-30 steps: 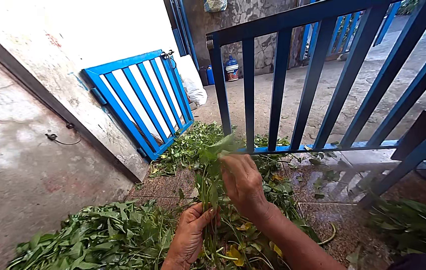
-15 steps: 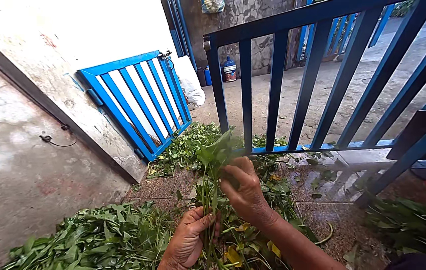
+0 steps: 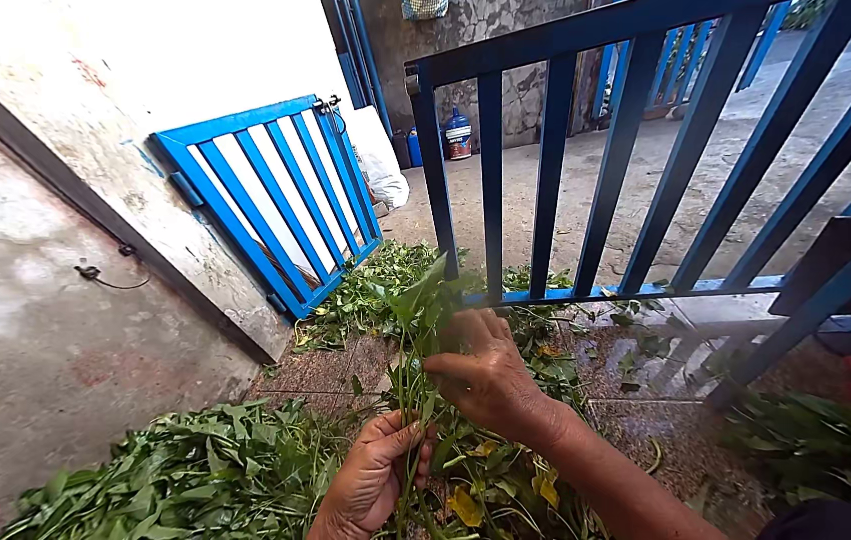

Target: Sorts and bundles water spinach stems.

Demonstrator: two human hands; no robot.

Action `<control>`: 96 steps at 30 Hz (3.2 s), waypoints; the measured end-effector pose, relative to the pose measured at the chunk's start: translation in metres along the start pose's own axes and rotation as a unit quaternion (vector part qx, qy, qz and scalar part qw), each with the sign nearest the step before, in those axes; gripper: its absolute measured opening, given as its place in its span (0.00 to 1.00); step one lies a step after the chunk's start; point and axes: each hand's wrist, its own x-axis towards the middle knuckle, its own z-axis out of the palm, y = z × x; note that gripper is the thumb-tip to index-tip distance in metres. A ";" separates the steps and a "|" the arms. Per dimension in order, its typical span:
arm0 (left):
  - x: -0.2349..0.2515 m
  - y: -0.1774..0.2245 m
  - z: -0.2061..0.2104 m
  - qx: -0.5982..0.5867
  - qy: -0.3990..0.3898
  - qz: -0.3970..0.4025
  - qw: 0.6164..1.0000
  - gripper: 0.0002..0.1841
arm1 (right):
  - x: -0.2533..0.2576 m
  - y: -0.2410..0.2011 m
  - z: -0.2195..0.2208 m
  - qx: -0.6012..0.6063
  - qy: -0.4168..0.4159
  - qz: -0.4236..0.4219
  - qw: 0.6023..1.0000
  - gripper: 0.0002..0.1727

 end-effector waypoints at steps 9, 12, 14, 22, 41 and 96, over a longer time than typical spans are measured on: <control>-0.001 0.000 0.000 0.024 -0.009 0.015 1.000 0.07 | -0.006 -0.010 -0.003 0.129 -0.053 0.094 0.986 0.07; -0.002 0.004 0.000 0.029 -0.022 0.039 0.999 0.06 | -0.002 -0.017 -0.011 0.336 -0.029 0.254 0.906 0.09; -0.005 0.006 -0.001 0.037 -0.009 0.039 0.999 0.06 | -0.001 -0.011 -0.017 0.438 0.054 0.285 0.851 0.09; 0.004 0.007 0.015 0.056 0.296 0.117 0.946 0.07 | -0.057 0.018 -0.043 0.113 -0.265 0.366 0.885 0.17; 0.015 -0.008 0.018 0.113 0.417 0.158 0.888 0.05 | -0.089 -0.057 0.069 0.055 -0.005 0.064 0.996 0.08; -0.008 0.024 -0.007 0.059 0.499 0.214 0.838 0.06 | -0.243 0.014 0.130 0.053 -0.584 0.489 0.646 0.25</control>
